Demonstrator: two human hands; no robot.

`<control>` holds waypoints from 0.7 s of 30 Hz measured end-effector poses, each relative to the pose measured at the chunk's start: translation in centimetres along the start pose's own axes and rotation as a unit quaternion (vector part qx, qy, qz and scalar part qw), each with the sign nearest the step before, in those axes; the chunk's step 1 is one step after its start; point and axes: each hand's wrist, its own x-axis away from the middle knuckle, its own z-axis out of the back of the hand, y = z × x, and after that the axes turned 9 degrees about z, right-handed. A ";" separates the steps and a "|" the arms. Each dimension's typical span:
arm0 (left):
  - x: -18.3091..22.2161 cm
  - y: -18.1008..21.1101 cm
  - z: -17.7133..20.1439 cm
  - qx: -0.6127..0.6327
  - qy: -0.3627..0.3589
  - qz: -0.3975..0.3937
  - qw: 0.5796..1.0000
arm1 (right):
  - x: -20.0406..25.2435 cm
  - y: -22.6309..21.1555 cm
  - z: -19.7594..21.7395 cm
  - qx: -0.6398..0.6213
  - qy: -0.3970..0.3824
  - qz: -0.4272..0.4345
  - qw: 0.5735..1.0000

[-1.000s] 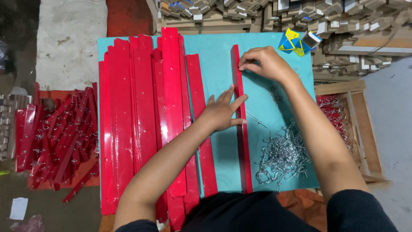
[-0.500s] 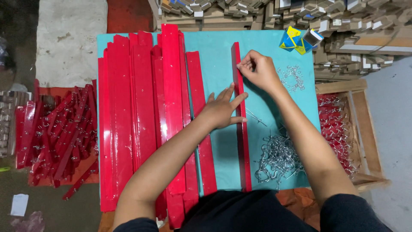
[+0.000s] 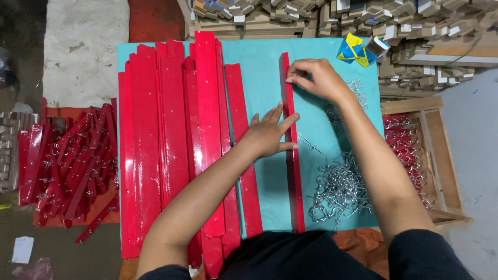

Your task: Attaching metal hooks to red plastic strips and packing them into a wooden crate.

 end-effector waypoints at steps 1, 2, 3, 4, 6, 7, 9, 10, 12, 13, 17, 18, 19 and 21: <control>0.0 0.0 0.1 0.000 0.001 0.001 1.000 | 0.4 0.6 -0.7 0.000 0.000 0.002 1.000; 0.0 0.0 0.2 0.001 0.002 0.000 1.000 | 0.9 1.1 -1.5 0.002 0.029 -0.007 1.000; 0.1 0.1 0.0 0.004 0.000 -0.001 1.000 | 1.5 1.6 -2.3 0.002 0.057 -0.018 0.998; 0.2 0.2 0.1 0.006 0.000 0.000 1.000 | 1.9 2.3 -3.3 0.001 0.055 -0.018 0.998; 0.2 0.2 0.2 0.008 -0.001 -0.001 1.000 | 2.5 3.8 -5.1 0.018 0.134 -0.035 0.990; 0.2 0.1 0.3 0.006 -0.002 -0.002 1.000 | 2.6 3.9 -5.6 0.018 0.136 -0.035 0.990; 0.2 0.1 0.4 0.003 -0.007 0.002 1.000 | 2.9 4.3 -6.6 -0.028 0.177 -0.075 0.981; 0.2 0.2 0.2 0.002 -0.009 0.001 1.000 | 2.9 3.6 -5.4 -0.027 0.178 -0.077 0.981; 0.1 0.1 0.2 0.004 -0.005 -0.001 1.000 | 2.3 2.2 -3.3 -0.099 0.071 -0.080 0.989; 0.1 0.1 0.2 0.004 -0.006 -0.001 1.000 | 1.8 1.4 -2.1 -0.100 0.072 -0.080 0.989; 0.3 0.0 0.3 0.003 -0.003 -0.002 1.000 | 0.3 0.0 1.1 -0.083 -0.028 -0.042 0.995; 0.4 0.0 0.4 0.005 -0.004 -0.004 1.000 | 0.1 0.0 1.4 -0.082 -0.040 -0.011 0.996; 0.5 0.1 0.5 0.003 -0.002 -0.003 1.000 | 0.0 0.2 1.5 -0.082 -0.039 -0.010 0.996; 0.7 0.3 0.7 -0.001 -0.004 -0.005 1.000 | -0.3 0.7 1.5 -0.052 -0.047 0.026 0.997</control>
